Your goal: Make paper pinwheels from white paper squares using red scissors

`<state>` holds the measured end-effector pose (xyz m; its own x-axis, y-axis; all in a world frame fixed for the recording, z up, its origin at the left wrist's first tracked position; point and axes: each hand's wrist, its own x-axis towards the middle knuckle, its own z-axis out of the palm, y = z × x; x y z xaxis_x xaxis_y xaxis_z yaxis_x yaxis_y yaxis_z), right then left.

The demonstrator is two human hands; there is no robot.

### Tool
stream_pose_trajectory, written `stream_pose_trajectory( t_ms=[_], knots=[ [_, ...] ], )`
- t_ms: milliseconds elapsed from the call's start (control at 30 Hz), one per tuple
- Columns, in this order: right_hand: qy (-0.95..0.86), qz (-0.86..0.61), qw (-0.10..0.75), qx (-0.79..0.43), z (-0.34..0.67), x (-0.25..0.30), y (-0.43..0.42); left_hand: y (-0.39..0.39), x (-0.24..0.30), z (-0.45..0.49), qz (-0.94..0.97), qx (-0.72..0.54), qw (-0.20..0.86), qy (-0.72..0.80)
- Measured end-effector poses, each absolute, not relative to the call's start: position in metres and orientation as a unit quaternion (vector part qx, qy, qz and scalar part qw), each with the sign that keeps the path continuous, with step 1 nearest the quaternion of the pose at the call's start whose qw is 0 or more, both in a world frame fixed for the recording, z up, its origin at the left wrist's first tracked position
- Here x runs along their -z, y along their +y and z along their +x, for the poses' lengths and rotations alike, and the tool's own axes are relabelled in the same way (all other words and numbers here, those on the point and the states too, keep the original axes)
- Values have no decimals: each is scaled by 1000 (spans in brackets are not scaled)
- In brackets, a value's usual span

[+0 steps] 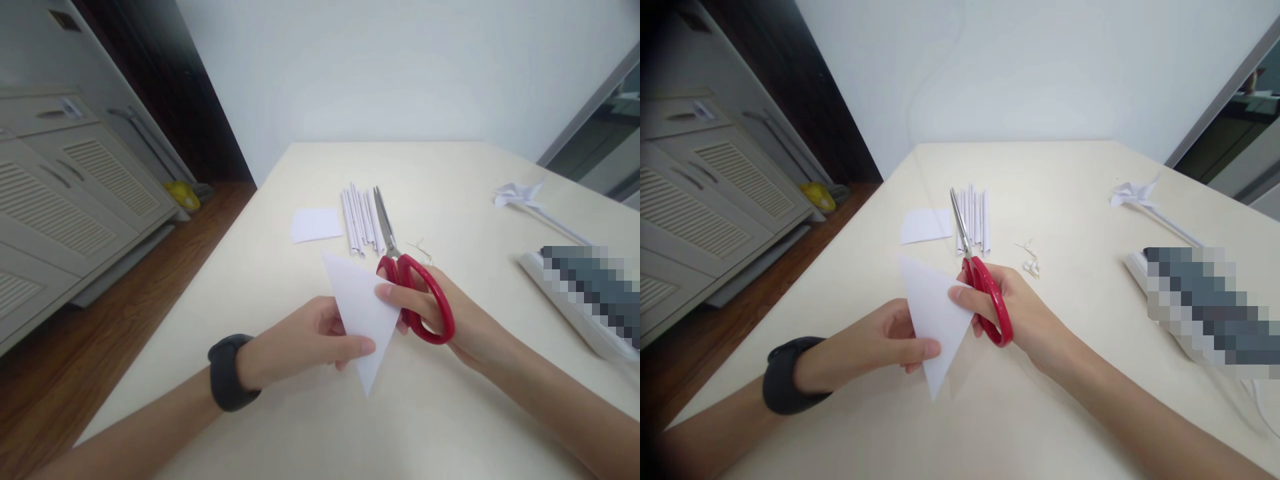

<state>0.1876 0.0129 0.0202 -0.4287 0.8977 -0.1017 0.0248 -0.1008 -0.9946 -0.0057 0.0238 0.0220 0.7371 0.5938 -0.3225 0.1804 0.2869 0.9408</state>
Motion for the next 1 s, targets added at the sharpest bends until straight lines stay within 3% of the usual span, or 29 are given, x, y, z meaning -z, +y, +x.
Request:
stream_pose_trajectory(
  t_ms=[133,400,1000],
  knots=[
    [-573,-386,337,-639,184,-22,10,22,-23,-5,578,-182,718,342],
    [-556,-403,377,-621,189,-23,12,24,-22,-7,599,-124,712,345],
    [-545,-399,409,-614,194,-23,15,22,-24,-6,550,-140,754,331]
  ],
)
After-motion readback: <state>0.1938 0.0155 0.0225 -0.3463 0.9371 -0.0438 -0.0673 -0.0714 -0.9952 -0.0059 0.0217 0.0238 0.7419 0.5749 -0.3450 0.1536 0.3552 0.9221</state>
